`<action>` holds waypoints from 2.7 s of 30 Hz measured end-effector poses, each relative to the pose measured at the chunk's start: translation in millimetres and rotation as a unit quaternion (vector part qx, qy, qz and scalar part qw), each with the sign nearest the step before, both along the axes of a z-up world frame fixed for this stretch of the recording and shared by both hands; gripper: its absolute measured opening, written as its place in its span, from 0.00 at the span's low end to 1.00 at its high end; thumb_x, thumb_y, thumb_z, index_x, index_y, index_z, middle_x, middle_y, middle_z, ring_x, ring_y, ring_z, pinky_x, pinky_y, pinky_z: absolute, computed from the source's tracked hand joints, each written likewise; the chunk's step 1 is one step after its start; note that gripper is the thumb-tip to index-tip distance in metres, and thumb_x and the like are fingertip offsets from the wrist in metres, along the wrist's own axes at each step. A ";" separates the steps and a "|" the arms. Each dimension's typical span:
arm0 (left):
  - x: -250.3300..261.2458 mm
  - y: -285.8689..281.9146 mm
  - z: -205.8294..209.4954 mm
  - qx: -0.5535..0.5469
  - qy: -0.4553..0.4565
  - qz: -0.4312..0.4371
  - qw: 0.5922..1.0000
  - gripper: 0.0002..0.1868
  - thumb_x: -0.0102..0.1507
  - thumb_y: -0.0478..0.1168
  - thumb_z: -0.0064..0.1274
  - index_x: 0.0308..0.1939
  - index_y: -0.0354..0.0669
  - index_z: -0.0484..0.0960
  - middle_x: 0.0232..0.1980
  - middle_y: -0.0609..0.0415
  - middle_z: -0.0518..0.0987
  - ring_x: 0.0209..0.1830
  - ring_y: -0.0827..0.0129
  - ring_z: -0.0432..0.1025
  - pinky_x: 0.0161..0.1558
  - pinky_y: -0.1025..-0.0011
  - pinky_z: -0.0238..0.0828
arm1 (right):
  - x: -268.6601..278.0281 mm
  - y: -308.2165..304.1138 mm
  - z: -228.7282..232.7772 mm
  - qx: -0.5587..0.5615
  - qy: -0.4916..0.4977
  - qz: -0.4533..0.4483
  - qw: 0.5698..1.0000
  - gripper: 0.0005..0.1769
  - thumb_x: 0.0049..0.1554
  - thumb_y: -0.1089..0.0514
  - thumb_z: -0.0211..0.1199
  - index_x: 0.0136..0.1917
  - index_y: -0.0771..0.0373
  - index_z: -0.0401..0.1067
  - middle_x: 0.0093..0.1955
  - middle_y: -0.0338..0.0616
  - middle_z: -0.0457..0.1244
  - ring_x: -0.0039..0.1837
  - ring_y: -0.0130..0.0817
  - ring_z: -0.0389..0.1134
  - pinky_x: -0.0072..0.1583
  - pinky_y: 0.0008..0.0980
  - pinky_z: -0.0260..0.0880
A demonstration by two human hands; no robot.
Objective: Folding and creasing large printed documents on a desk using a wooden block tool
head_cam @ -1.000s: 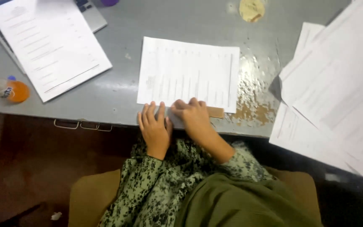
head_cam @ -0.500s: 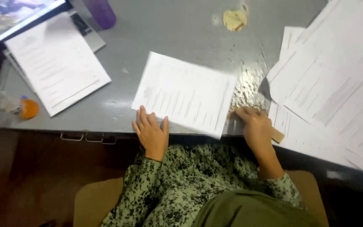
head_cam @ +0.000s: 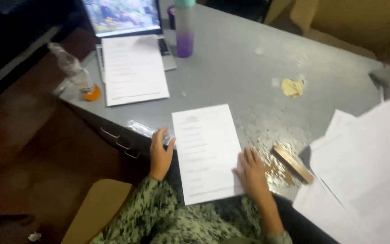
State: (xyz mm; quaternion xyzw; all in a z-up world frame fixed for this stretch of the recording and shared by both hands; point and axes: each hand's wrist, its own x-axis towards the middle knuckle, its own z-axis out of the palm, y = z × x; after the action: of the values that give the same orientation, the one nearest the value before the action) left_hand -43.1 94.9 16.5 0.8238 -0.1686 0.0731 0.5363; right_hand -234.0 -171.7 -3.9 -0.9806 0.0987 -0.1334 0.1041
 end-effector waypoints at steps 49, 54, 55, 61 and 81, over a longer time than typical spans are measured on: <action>217.5 9.8 -47.9 -0.483 0.262 0.094 0.830 0.30 0.67 0.33 0.35 0.75 0.48 0.56 0.70 0.47 0.72 0.64 0.50 0.72 0.61 0.43 0.71 | 22.5 -5.3 -29.1 -0.025 -0.157 -0.108 0.981 0.17 0.63 0.58 0.54 0.60 0.64 0.78 0.66 0.49 0.68 0.69 0.49 0.66 0.72 0.46 0.65; 184.9 18.5 24.4 -0.431 0.268 0.082 0.857 0.32 0.67 0.33 0.45 0.75 0.38 0.53 0.73 0.42 0.65 0.73 0.50 0.64 0.66 0.49 0.73 | 19.1 2.5 -20.3 -0.033 -0.168 -0.093 0.981 0.15 0.65 0.62 0.55 0.63 0.65 0.76 0.69 0.51 0.66 0.69 0.52 0.64 0.74 0.47 0.61; 187.8 18.3 7.3 -0.427 0.275 0.088 0.857 0.32 0.67 0.33 0.45 0.75 0.38 0.53 0.73 0.42 0.65 0.73 0.50 0.64 0.66 0.49 0.73 | 16.4 4.8 -15.8 -0.030 -0.160 -0.091 0.983 0.15 0.65 0.62 0.55 0.63 0.65 0.76 0.69 0.51 0.66 0.69 0.52 0.64 0.74 0.47 0.61; 195.5 24.2 12.5 -0.385 0.289 0.099 0.871 0.38 0.65 0.30 0.47 0.77 0.40 0.49 0.74 0.41 0.66 0.71 0.51 0.67 0.64 0.54 0.76 | 14.6 11.5 -16.1 -0.035 -0.113 -0.140 0.983 0.16 0.66 0.62 0.56 0.65 0.65 0.77 0.69 0.51 0.68 0.72 0.50 0.65 0.71 0.50 0.67; 180.9 28.9 29.7 -0.181 0.401 0.072 0.895 0.25 0.69 0.49 0.46 0.42 0.25 0.85 0.36 0.39 0.86 0.30 0.60 0.83 0.35 0.72 0.84 | 15.5 6.4 -21.6 -0.059 -0.169 -0.097 0.979 0.15 0.63 0.73 0.61 0.61 0.71 0.81 0.66 0.57 0.71 0.68 0.52 0.69 0.73 0.47 0.70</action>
State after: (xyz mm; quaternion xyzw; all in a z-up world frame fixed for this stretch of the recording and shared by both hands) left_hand 137.8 123.8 46.3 0.6819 0.1369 -0.1958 0.6913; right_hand -218.5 -165.3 -25.5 -0.9342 0.1661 -0.3121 0.0474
